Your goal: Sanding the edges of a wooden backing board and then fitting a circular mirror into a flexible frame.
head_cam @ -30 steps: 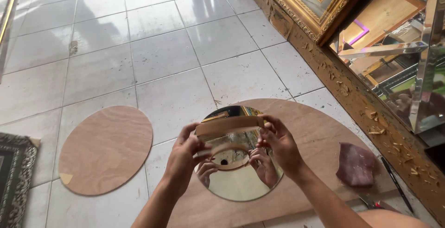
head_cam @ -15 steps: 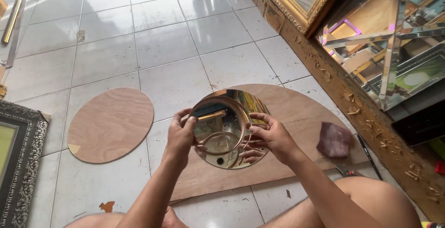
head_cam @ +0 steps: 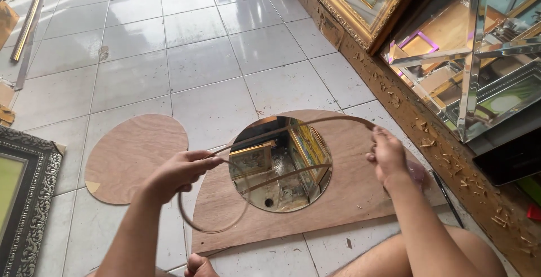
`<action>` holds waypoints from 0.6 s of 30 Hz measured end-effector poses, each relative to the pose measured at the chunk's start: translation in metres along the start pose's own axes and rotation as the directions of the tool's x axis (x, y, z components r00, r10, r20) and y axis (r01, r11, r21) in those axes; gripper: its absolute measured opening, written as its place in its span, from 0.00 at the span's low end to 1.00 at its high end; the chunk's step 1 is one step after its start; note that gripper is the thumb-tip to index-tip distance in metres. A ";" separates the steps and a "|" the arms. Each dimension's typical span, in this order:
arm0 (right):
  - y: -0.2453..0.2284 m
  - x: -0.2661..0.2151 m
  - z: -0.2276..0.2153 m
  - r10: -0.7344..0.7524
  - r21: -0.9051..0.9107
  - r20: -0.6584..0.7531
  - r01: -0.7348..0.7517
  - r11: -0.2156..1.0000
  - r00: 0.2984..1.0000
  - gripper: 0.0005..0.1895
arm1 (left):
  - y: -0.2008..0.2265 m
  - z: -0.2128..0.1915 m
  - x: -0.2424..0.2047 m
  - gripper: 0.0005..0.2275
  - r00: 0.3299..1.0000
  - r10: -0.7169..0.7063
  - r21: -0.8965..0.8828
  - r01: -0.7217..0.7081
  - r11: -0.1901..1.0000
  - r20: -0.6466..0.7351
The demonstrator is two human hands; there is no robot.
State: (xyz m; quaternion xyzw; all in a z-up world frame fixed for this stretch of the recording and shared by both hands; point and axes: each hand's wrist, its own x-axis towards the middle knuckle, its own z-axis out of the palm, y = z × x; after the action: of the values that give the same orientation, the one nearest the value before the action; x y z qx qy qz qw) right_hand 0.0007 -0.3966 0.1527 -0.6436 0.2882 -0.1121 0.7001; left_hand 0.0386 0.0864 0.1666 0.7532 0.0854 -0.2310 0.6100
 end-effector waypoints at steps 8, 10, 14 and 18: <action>0.029 0.062 -0.017 -0.021 0.143 -0.144 0.042 0.989 0.989 0.08 | 0.002 -0.035 0.015 0.18 0.983 -0.166 0.056 0.170 0.984 -0.078; 0.033 0.067 -0.017 -0.048 0.130 -0.173 0.071 0.989 0.984 0.09 | -0.013 -0.044 0.028 0.19 0.971 -0.212 0.084 0.222 0.972 -0.112; 0.037 0.072 -0.013 -0.060 0.106 -0.208 0.083 0.991 0.976 0.08 | -0.056 -0.064 0.064 0.22 0.960 -0.215 0.131 0.240 0.962 -0.181; 0.048 0.058 0.004 0.008 -0.026 -0.144 -0.012 1.000 0.990 0.14 | -0.095 -0.050 0.095 0.40 0.964 -0.231 0.075 0.242 0.967 -0.131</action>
State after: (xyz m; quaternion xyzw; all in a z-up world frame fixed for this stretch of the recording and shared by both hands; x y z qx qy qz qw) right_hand 0.0398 -0.4172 0.0916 -0.6417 0.3425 -0.1507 0.6695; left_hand 0.0951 0.1424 0.0472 0.7771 0.2012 -0.2597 0.5369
